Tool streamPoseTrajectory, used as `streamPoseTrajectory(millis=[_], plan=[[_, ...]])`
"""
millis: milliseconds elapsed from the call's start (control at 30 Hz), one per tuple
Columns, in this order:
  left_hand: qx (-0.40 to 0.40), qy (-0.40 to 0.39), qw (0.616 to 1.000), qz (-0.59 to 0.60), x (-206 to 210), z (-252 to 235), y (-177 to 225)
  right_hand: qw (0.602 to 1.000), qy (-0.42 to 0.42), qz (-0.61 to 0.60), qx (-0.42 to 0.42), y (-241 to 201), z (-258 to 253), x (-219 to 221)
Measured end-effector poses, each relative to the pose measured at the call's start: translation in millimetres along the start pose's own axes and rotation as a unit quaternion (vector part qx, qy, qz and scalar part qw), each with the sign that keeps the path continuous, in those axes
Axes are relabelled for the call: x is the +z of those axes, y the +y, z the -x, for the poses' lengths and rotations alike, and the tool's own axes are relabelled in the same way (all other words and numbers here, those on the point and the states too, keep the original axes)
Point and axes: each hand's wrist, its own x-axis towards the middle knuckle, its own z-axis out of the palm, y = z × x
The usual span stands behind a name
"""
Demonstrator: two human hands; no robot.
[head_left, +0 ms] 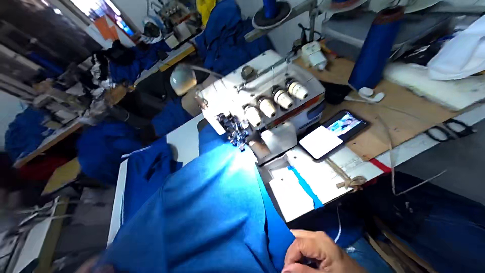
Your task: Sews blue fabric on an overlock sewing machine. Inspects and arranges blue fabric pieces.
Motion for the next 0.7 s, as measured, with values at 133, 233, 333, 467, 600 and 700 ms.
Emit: streamPoseTrajectory(millis=[133,233,333,467,600,700], plan=[[-0.113,0.058,0.991,-0.044,-24.1,-11.3,4.0,0.995,0.049,0.054,0.068,21.6,5.3,-0.3],[-0.102,0.001,0.971,-0.218,-27.8,-10.5,-16.1,0.990,0.012,0.062,0.130,27.4,7.2,-2.2],[-0.010,-0.013,0.939,-0.344,19.0,11.2,-28.7,0.982,-0.006,0.084,0.169,32.6,8.4,-1.9],[0.077,-0.091,0.974,-0.191,124.4,69.4,-15.8,0.974,0.072,0.061,0.208,29.8,9.2,-0.9],[0.076,-0.106,0.977,-0.169,188.3,114.0,-31.3,0.956,0.139,0.075,0.247,24.1,-13.2,-16.5],[0.074,-0.085,0.968,-0.223,201.8,121.8,-31.0,0.950,0.094,0.102,0.279,23.9,-26.6,-24.3]])
